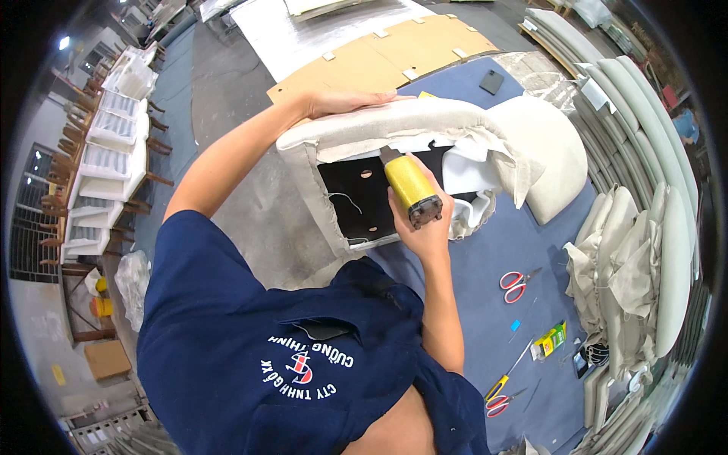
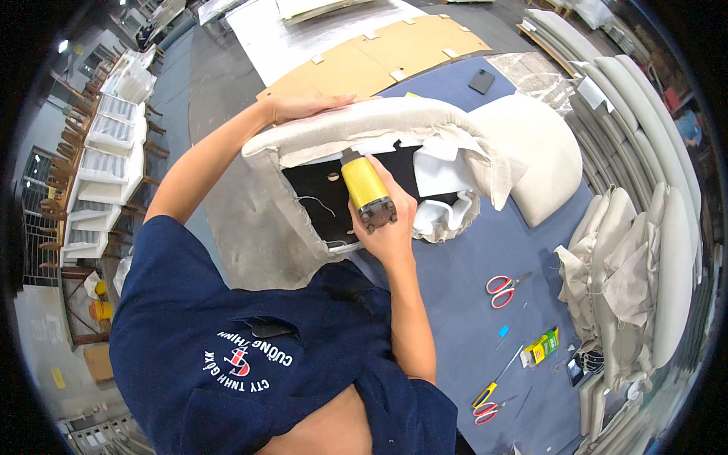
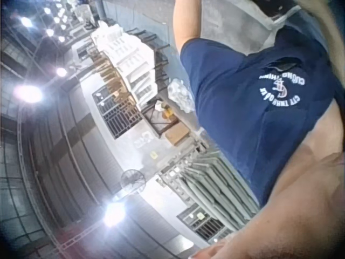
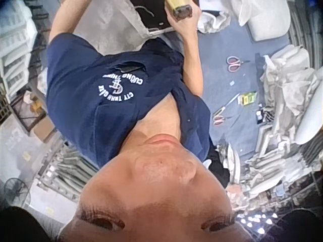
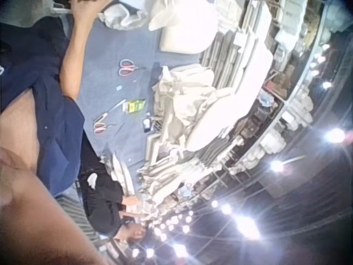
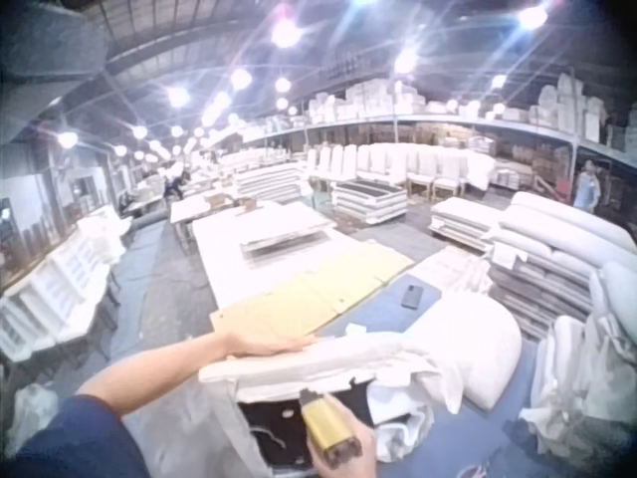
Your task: The person wraps a white fabric cover over a cushioned seat frame. They pull the fabric taut, fold the edges, and secure the material using a staple gun. The person repeatedly adjusts the fabric and applies staples along the perimeter to attach the cover to the frame.
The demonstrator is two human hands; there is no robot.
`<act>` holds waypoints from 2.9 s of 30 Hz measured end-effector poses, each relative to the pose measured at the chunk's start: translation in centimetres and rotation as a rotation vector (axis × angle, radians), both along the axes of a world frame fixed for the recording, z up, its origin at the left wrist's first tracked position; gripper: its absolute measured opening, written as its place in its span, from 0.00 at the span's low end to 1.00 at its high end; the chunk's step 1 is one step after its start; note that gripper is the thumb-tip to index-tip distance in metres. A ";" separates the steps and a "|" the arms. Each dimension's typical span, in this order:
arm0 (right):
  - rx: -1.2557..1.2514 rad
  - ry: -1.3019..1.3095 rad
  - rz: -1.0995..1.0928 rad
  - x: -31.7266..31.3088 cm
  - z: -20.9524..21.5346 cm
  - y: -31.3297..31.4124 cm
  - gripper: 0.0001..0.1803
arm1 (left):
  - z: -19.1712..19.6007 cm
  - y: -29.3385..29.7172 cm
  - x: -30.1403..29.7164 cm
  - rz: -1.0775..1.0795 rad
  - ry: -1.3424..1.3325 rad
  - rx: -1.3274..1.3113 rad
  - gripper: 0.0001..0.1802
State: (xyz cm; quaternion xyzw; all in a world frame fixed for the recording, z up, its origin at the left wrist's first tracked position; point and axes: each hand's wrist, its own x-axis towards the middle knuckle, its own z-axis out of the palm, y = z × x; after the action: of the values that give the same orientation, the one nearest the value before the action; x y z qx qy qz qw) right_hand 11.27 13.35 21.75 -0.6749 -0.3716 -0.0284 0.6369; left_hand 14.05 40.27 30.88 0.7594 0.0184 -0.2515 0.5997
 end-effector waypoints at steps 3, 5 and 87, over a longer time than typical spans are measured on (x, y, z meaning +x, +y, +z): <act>0.039 0.025 -0.079 0.0 0.3 -0.2 0.34 | -0.9 0.6 0.1 -0.032 -0.099 0.027 0.35; 0.056 0.095 -0.085 0.7 0.5 0.2 0.31 | -1.0 0.6 0.8 -0.006 -0.073 0.086 0.36; -0.947 0.560 -0.887 -9.5 -21.4 -27.5 0.32 | -7.9 11.9 3.0 0.413 0.172 0.144 0.30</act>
State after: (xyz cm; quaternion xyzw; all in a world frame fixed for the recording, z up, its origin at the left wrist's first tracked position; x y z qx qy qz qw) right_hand 1.78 -14.15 0.38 -0.9491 0.1441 0.0540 0.2747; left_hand 17.06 52.18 22.99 0.7564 0.2422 -0.1851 0.5788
